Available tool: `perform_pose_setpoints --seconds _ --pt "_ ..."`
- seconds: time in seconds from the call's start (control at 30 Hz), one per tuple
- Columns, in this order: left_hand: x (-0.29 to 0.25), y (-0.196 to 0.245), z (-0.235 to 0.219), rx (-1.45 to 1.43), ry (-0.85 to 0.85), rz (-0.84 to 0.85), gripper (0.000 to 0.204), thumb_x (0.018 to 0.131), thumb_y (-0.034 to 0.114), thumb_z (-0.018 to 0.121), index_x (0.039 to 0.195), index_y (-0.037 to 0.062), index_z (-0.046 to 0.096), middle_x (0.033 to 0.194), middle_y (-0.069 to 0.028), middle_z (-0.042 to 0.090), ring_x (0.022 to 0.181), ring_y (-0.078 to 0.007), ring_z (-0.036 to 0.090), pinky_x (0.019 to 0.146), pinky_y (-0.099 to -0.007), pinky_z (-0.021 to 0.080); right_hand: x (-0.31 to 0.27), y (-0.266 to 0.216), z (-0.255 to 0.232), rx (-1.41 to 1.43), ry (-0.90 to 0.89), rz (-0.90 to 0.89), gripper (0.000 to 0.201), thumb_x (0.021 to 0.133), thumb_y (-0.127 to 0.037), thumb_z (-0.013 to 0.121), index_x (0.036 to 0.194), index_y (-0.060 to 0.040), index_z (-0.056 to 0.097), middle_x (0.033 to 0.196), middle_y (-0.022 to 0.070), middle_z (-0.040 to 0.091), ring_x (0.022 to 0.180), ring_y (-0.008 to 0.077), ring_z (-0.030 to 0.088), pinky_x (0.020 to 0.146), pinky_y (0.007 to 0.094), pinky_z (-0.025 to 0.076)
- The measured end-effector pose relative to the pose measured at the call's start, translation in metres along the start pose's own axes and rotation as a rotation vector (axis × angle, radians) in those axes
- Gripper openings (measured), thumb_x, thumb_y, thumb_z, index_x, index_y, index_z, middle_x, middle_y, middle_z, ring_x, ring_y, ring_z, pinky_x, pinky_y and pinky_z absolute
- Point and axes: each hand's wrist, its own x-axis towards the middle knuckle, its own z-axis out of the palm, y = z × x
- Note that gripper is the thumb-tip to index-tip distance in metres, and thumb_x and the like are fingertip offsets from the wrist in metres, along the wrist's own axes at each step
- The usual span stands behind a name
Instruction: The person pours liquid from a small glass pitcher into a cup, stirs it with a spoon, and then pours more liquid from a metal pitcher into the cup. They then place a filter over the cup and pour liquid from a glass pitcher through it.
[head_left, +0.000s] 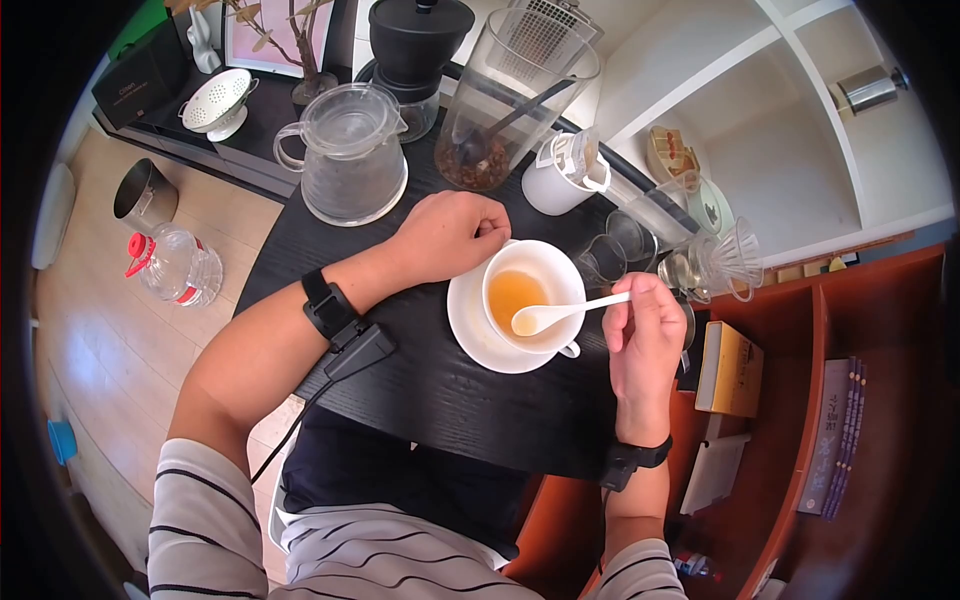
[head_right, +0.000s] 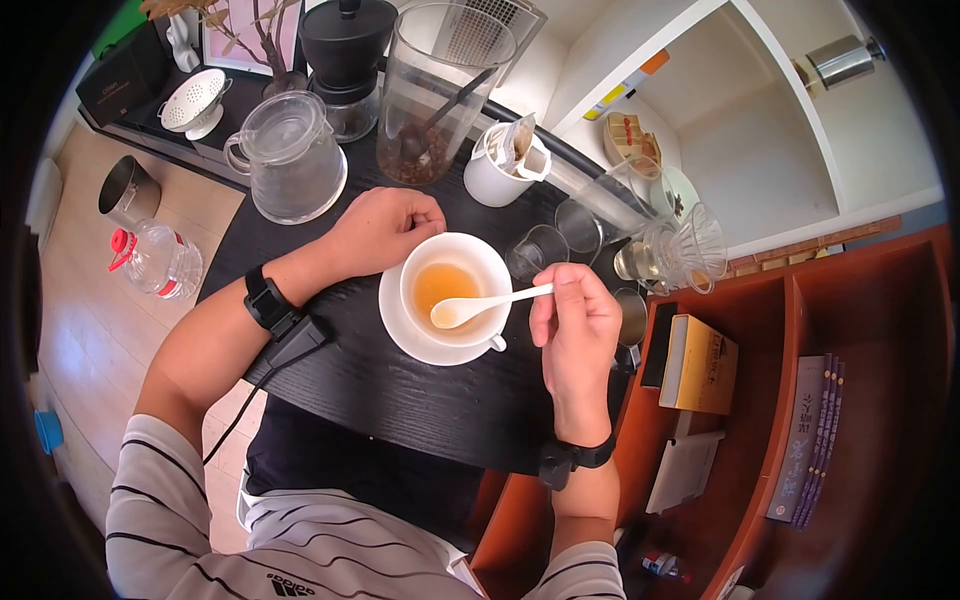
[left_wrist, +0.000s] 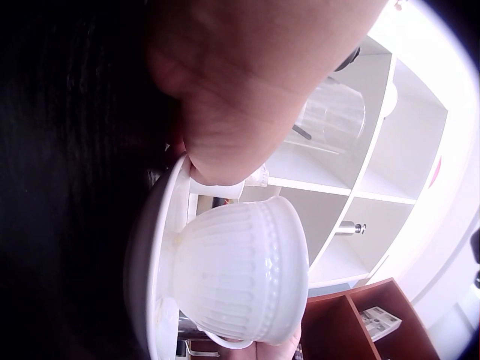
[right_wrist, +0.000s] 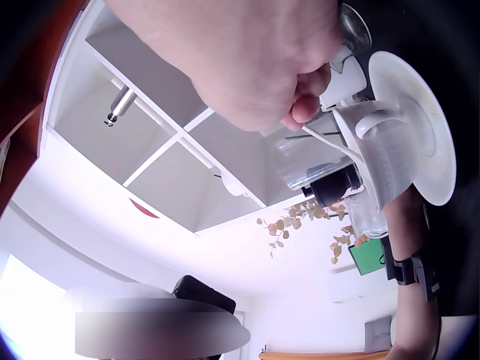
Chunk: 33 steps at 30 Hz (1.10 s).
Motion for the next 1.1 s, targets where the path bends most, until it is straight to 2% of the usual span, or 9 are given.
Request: perform_pose_setpoints --seconds 0.17,0.23,0.43,0.67,0.73,0.77,0.97,1.03,1.1 --pt "0.000 0.002 -0.001 0.003 -0.005 -0.002 0.017 0.095 0.021 0.071 0.093 0.0050 0.077 0.076 -0.0068 0.073 0.065 -0.0172 0.069 0.064 -0.0315 0.053 -0.003 -0.006 0.000 -0.012 -0.027 -0.117 0.030 0.114 -0.021 0.053 0.099 0.0003 0.067 0.066 -0.0004 0.056 0.051 0.0056 0.046 0.047 0.0209 0.035" --pt "0.000 0.004 -0.002 -0.031 -0.007 -0.040 0.017 0.091 0.021 0.067 0.088 0.0068 0.076 0.077 -0.0093 0.074 0.073 -0.0299 0.073 0.069 -0.0411 0.056 -0.005 -0.005 -0.002 -0.067 -0.040 -0.205 0.030 0.114 -0.021 0.053 0.099 0.0005 0.067 0.066 -0.0003 0.056 0.052 0.0057 0.046 0.048 0.0212 0.035" --pt "0.000 0.004 -0.001 -0.027 -0.008 -0.039 0.017 0.090 0.020 0.067 0.089 0.0066 0.076 0.076 -0.0091 0.074 0.072 -0.0296 0.073 0.068 -0.0411 0.055 -0.007 -0.002 -0.008 -0.328 0.009 -0.492 0.025 0.112 -0.016 0.057 0.102 0.0030 0.070 0.074 0.0025 0.062 0.060 0.0069 0.055 0.054 0.0218 0.041" --pt "-0.001 0.004 -0.001 -0.034 -0.006 -0.036 0.017 0.091 0.020 0.067 0.089 0.0066 0.076 0.076 -0.0090 0.073 0.072 -0.0296 0.073 0.068 -0.0412 0.055 -0.004 0.006 0.003 -0.334 -0.025 -0.280 0.022 0.110 -0.015 0.061 0.110 0.0040 0.073 0.079 0.0044 0.067 0.065 0.0082 0.061 0.059 0.0219 0.047" --pt "0.000 0.001 0.000 0.000 -0.009 -0.010 0.018 0.095 0.021 0.071 0.093 0.0049 0.078 0.076 -0.0066 0.073 0.065 -0.0167 0.068 0.064 -0.0316 0.052 -0.003 0.004 0.003 -0.304 -0.042 -0.137 0.024 0.111 -0.016 0.059 0.107 0.0035 0.072 0.076 0.0036 0.066 0.061 0.0070 0.059 0.058 0.0217 0.046" --pt "0.000 0.000 0.000 0.000 -0.008 -0.010 0.018 0.095 0.021 0.071 0.093 0.0049 0.078 0.076 -0.0066 0.073 0.065 -0.0167 0.068 0.064 -0.0316 0.052 -0.002 0.004 0.003 -0.305 -0.043 -0.137 0.024 0.111 -0.016 0.059 0.107 0.0035 0.072 0.076 0.0036 0.066 0.061 0.0070 0.059 0.058 0.0217 0.046" --pt "0.000 0.000 0.000 -0.007 -0.007 -0.010 0.017 0.095 0.021 0.070 0.093 0.0048 0.077 0.077 -0.0069 0.073 0.066 -0.0172 0.069 0.064 -0.0318 0.052 0.003 0.006 -0.001 -0.120 -0.068 0.004 0.030 0.114 -0.021 0.055 0.102 0.0013 0.071 0.068 0.0008 0.060 0.052 0.0062 0.048 0.050 0.0226 0.038" --pt "0.000 0.004 -0.002 -0.022 -0.012 -0.042 0.017 0.090 0.020 0.066 0.089 0.0067 0.076 0.078 -0.0093 0.075 0.074 -0.0298 0.073 0.070 -0.0412 0.056 0.003 0.002 -0.003 -0.065 -0.003 0.041 0.031 0.114 -0.023 0.054 0.100 0.0000 0.070 0.065 -0.0004 0.057 0.051 0.0063 0.046 0.048 0.0222 0.035" --pt "0.000 0.005 -0.002 -0.023 -0.014 -0.044 0.017 0.090 0.021 0.066 0.089 0.0068 0.076 0.078 -0.0093 0.075 0.074 -0.0298 0.073 0.070 -0.0412 0.056 0.005 0.000 -0.007 -0.041 0.016 0.023 0.032 0.114 -0.024 0.053 0.100 -0.0005 0.069 0.065 -0.0008 0.056 0.051 0.0062 0.045 0.048 0.0219 0.034"
